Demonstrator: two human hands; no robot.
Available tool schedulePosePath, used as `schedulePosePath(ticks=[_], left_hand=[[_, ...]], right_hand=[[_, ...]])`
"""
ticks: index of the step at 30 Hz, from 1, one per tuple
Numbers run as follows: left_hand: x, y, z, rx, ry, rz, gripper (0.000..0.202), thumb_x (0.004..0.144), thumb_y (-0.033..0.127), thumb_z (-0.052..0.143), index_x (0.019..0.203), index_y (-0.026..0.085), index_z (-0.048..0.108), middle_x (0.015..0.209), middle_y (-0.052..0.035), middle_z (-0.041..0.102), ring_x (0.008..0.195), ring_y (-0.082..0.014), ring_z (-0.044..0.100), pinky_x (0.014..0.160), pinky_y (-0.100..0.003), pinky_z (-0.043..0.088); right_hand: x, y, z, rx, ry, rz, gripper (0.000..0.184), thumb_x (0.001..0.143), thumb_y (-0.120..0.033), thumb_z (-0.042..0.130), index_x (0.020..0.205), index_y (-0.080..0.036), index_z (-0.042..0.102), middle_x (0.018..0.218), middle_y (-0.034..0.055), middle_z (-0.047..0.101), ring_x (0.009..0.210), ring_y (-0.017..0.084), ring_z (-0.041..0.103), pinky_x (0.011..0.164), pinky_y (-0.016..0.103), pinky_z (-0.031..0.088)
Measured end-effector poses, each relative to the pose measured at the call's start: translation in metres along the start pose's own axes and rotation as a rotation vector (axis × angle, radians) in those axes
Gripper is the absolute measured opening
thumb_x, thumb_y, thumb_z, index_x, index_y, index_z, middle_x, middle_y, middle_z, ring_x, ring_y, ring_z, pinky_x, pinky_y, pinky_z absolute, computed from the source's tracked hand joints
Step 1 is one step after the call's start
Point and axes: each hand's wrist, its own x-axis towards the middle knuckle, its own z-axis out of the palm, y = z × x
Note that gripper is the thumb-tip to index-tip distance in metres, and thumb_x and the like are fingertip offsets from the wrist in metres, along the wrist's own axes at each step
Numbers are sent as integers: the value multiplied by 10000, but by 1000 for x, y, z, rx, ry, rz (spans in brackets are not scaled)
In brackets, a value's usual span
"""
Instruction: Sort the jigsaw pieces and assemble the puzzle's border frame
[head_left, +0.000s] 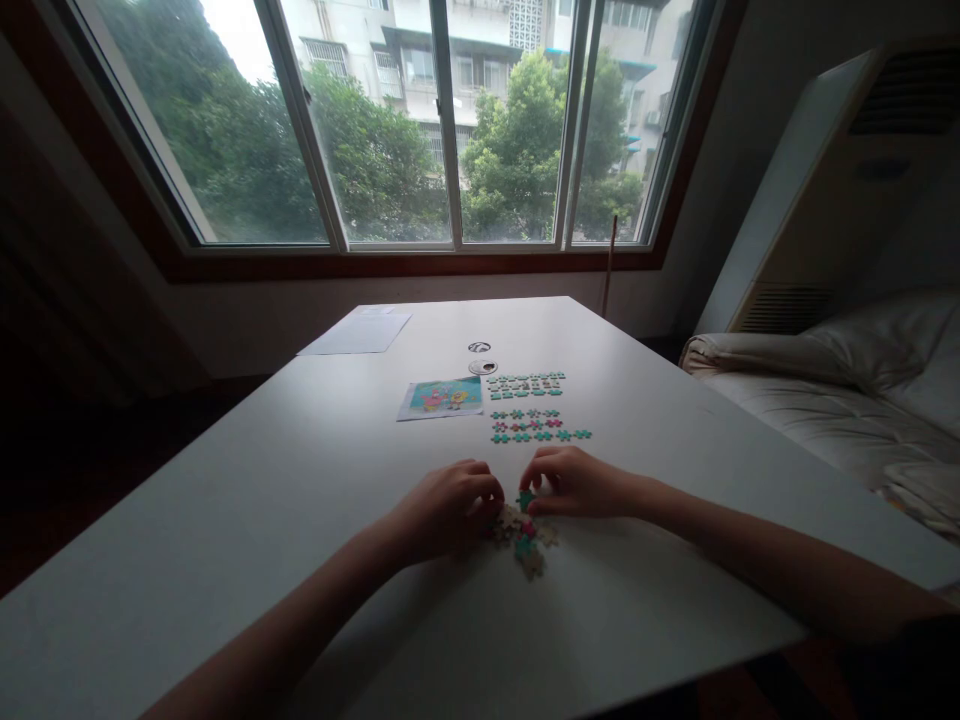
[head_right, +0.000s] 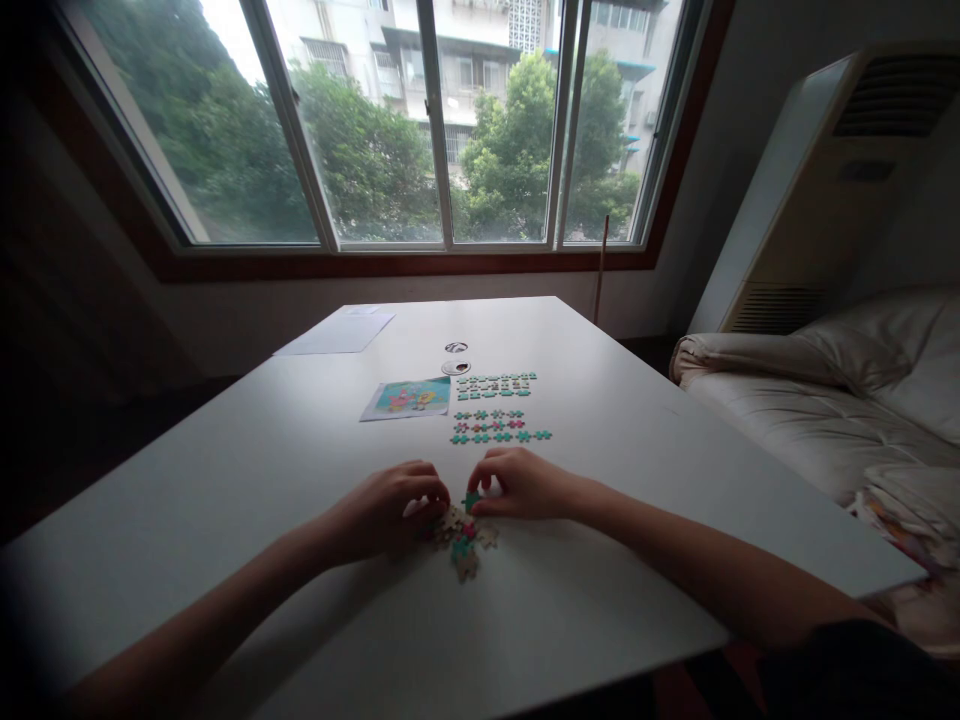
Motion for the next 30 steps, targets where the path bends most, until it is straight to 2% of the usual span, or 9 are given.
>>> schedulePosePath(ticks=[7, 12, 18, 27, 30], left_hand=[[0, 5, -1, -39, 7, -5, 180, 792, 138, 474, 823, 193, 643, 779, -23, 591, 671, -130, 532, 617, -205, 411], [0, 5, 1, -77, 15, -5, 167, 802, 162, 485, 820, 188, 649, 772, -23, 592, 662, -126, 532, 622, -205, 417], [0, 6, 1, -165, 75, 1, 152, 808, 194, 498, 810, 170, 648, 781, -34, 592, 659, -124, 527, 626, -210, 424], [5, 11, 7, -307, 146, 15, 156, 803, 178, 511, 701, 136, 621, 645, -3, 568, 572, -92, 485, 559, -182, 383], [5, 9, 7, -338, 186, -28, 155, 797, 188, 522, 689, 132, 619, 618, 6, 568, 557, -88, 473, 547, -182, 368]], right_hand=[[0, -3, 0, 17, 13, -20, 176, 760, -288, 602, 889, -173, 635, 741, 15, 620, 580, 84, 528, 580, 204, 424], [1, -3, 0, -8, 87, -86, 129, 739, -250, 624, 847, -183, 646, 813, 38, 639, 775, 134, 561, 737, 260, 433], [1, -13, -3, 87, 95, -34, 82, 745, -244, 618, 768, -171, 648, 702, 13, 642, 658, 105, 550, 635, 216, 436], [2, -16, 0, 123, 151, 15, 159, 754, -306, 618, 822, -169, 660, 691, 18, 641, 651, 108, 569, 619, 214, 436], [3, -16, -3, 75, 198, 12, 160, 777, -305, 595, 864, -179, 641, 739, 21, 650, 692, 116, 577, 644, 227, 436]])
